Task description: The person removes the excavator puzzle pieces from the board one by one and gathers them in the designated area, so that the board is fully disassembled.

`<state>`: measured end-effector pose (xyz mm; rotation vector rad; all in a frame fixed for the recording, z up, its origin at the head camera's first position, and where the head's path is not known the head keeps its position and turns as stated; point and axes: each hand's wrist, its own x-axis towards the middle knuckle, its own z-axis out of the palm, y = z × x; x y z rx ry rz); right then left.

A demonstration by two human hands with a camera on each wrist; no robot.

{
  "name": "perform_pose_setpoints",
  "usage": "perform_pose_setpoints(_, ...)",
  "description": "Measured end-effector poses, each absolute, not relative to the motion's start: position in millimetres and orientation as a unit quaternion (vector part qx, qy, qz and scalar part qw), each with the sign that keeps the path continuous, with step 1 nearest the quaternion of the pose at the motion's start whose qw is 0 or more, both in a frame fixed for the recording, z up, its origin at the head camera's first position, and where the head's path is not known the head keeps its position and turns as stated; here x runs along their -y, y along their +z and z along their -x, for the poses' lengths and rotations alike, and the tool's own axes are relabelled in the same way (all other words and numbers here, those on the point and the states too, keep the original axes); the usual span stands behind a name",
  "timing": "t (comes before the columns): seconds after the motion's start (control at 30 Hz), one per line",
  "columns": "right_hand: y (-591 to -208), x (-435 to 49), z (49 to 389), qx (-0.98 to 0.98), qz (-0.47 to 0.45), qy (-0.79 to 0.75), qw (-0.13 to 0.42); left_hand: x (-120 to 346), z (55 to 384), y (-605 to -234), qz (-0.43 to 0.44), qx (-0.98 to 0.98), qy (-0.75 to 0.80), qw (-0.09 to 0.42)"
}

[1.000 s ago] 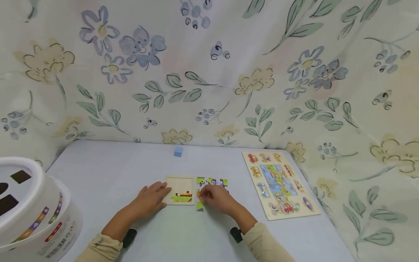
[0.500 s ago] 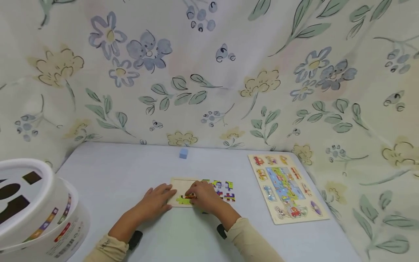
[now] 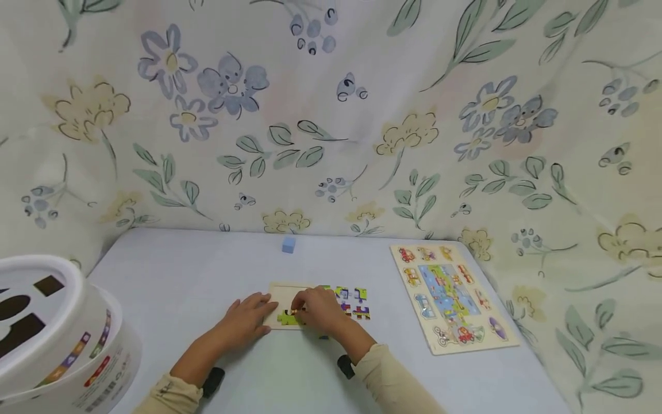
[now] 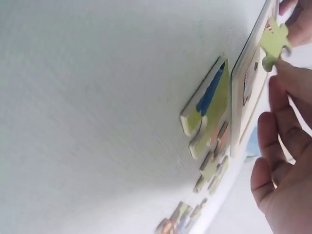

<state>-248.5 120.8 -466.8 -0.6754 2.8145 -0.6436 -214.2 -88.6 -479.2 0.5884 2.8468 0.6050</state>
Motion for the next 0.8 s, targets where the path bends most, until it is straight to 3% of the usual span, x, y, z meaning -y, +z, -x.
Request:
perform_pose_setpoints(0.3,-452.0,-161.1,245.0,-0.9,0.204,-0.359,0.138,86.7,213.5,-482.3,-0.199,-0.957,0.199,0.079)
perform_pose_setpoints(0.53,-453.2,-219.3,239.0,-0.912,0.173,-0.334,0.162,90.9,215.4,-484.0,-0.199,-0.96,0.187,0.069)
perform_pose_setpoints(0.8,-457.9,-241.3,230.2,-0.911,0.167,-0.326,0.188,85.8,216.2,-486.2,-0.198,-0.958,0.192,0.077)
